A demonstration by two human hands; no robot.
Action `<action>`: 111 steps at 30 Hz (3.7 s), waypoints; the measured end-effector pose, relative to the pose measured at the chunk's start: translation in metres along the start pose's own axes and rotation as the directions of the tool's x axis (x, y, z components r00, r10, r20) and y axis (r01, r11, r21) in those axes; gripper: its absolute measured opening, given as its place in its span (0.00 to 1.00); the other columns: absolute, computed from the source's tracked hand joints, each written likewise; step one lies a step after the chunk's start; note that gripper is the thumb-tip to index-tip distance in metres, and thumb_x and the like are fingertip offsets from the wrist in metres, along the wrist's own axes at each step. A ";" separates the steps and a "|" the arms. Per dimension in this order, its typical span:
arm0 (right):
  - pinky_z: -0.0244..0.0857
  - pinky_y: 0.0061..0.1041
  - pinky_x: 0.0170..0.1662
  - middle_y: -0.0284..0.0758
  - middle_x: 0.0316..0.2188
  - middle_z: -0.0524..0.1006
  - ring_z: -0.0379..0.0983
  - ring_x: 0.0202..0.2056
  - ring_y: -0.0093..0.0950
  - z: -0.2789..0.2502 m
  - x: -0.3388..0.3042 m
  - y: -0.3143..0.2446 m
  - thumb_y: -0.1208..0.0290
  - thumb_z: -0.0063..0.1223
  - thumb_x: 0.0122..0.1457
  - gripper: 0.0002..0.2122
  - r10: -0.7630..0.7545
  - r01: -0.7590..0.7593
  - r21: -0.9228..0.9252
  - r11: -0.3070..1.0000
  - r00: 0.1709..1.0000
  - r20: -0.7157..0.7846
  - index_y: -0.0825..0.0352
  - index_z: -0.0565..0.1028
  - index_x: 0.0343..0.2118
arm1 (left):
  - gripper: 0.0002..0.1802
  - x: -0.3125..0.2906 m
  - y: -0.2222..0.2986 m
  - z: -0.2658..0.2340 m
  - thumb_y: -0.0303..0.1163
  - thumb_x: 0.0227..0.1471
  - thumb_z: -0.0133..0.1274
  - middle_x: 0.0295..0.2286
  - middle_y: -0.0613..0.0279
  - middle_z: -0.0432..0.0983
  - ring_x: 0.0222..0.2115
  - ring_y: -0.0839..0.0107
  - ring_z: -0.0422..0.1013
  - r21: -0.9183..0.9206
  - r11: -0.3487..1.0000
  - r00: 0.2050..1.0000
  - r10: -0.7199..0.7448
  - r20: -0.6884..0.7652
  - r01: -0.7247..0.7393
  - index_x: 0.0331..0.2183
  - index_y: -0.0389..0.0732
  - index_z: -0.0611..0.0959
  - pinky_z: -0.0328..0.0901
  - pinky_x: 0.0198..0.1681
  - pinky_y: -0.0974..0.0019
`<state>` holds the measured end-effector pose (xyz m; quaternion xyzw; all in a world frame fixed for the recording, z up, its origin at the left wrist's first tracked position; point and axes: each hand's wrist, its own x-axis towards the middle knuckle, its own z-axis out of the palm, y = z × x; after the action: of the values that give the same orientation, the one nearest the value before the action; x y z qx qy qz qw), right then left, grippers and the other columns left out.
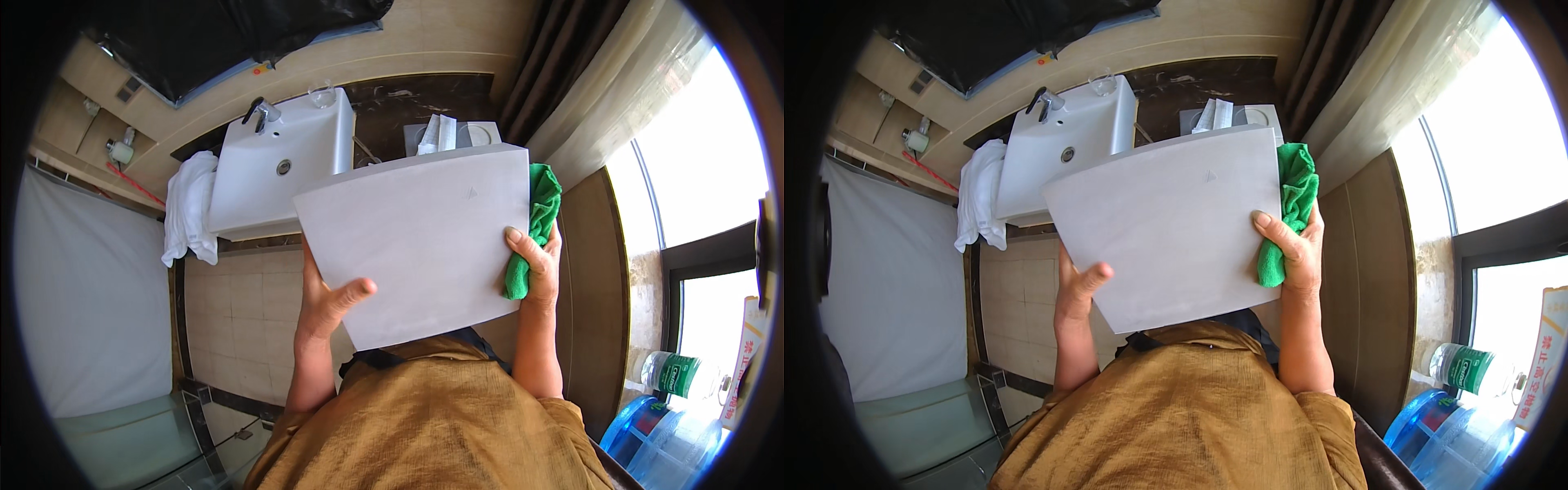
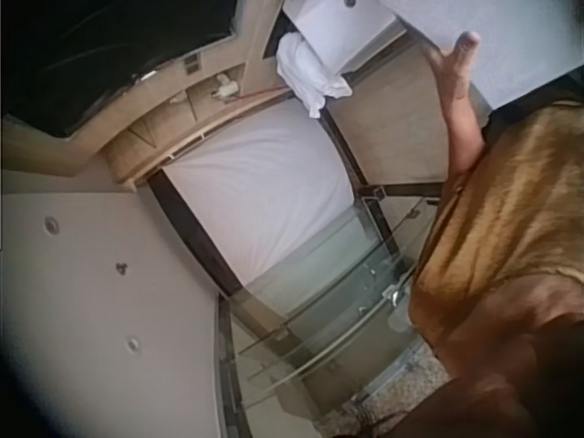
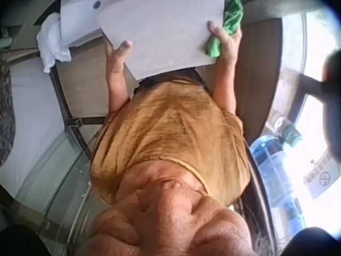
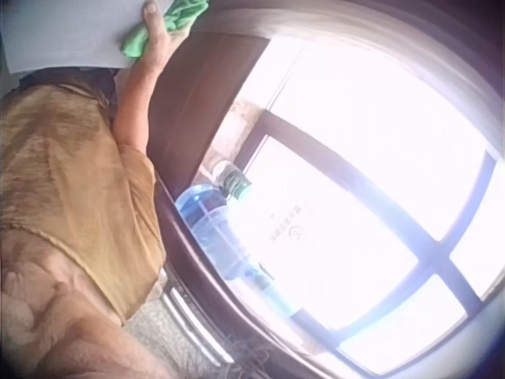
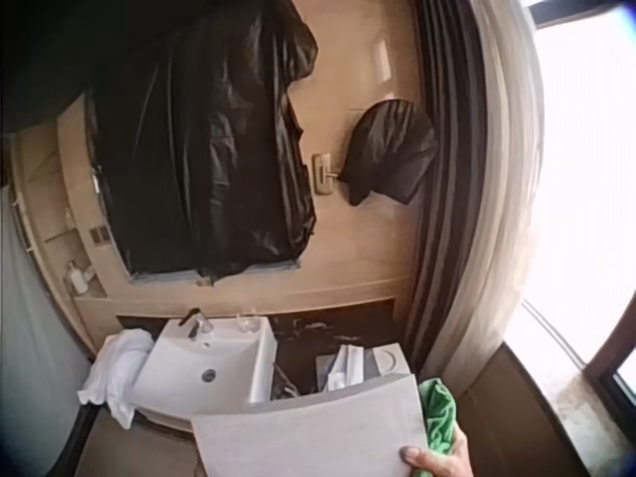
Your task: The person wipes a gray rectangular box and the countertop with a green cloth. They open the box, remove a white paper insert, and wipe the inside and outside of the box and the countertop area.
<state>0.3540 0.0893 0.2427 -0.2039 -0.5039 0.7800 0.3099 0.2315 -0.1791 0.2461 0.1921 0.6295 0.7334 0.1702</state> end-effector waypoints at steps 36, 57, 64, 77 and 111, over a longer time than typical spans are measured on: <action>0.66 0.32 0.37 0.38 0.39 0.75 0.72 0.36 0.35 0.077 -0.045 -0.002 0.67 0.71 0.47 0.21 -0.630 0.840 -0.486 0.241 0.516 0.580 0.65 0.82 0.45 | 0.41 -0.021 0.003 0.026 0.23 0.35 0.73 0.42 0.58 0.79 0.43 0.68 0.76 -0.143 0.988 0.990 0.046 -0.134 -0.066 0.52 0.32 0.73 0.72 0.48 0.62; 0.63 0.36 0.53 0.46 0.45 0.70 0.69 0.47 0.40 0.077 -0.022 -0.016 0.81 0.64 0.53 0.23 -0.782 0.700 -0.643 0.311 0.573 0.245 0.71 0.74 0.53 | 0.45 -0.030 0.001 0.044 0.27 0.37 0.76 0.48 0.51 0.76 0.46 0.66 0.76 -0.014 0.991 0.989 0.135 -0.052 -0.136 0.55 0.31 0.69 0.72 0.50 0.60; 0.66 0.27 0.32 0.38 0.41 0.76 0.71 0.33 0.30 0.088 -0.056 0.000 0.70 0.69 0.43 0.24 -0.660 0.892 -0.361 0.271 0.446 0.605 0.62 0.82 0.47 | 0.49 -0.022 -0.012 0.038 0.33 0.38 0.79 0.50 0.60 0.74 0.50 0.71 0.73 -0.055 0.988 0.987 0.142 -0.078 -0.146 0.58 0.36 0.69 0.69 0.53 0.64; 0.65 0.27 0.32 0.34 0.37 0.73 0.69 0.32 0.28 0.082 -0.032 -0.013 0.70 0.66 0.45 0.21 -0.641 0.887 -0.459 0.057 0.384 0.664 0.54 0.84 0.46 | 0.46 -0.028 0.002 0.029 0.26 0.34 0.76 0.47 0.59 0.77 0.47 0.68 0.74 -0.082 0.991 0.986 0.098 -0.135 -0.109 0.56 0.36 0.71 0.70 0.53 0.61; 0.71 0.33 0.46 0.40 0.41 0.75 0.75 0.44 0.39 0.027 0.020 -0.031 0.83 0.64 0.49 0.21 -0.791 0.648 -0.722 0.241 0.563 0.242 0.63 0.80 0.49 | 0.43 -0.039 -0.002 0.024 0.27 0.30 0.73 0.41 0.58 0.78 0.42 0.67 0.75 -0.088 0.996 0.993 0.016 -0.120 -0.027 0.52 0.34 0.74 0.71 0.47 0.61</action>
<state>0.3309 0.0944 0.2818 -0.1229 -0.7815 0.2436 0.5611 0.2769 -0.1777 0.2448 0.1469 0.6031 0.7727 0.1326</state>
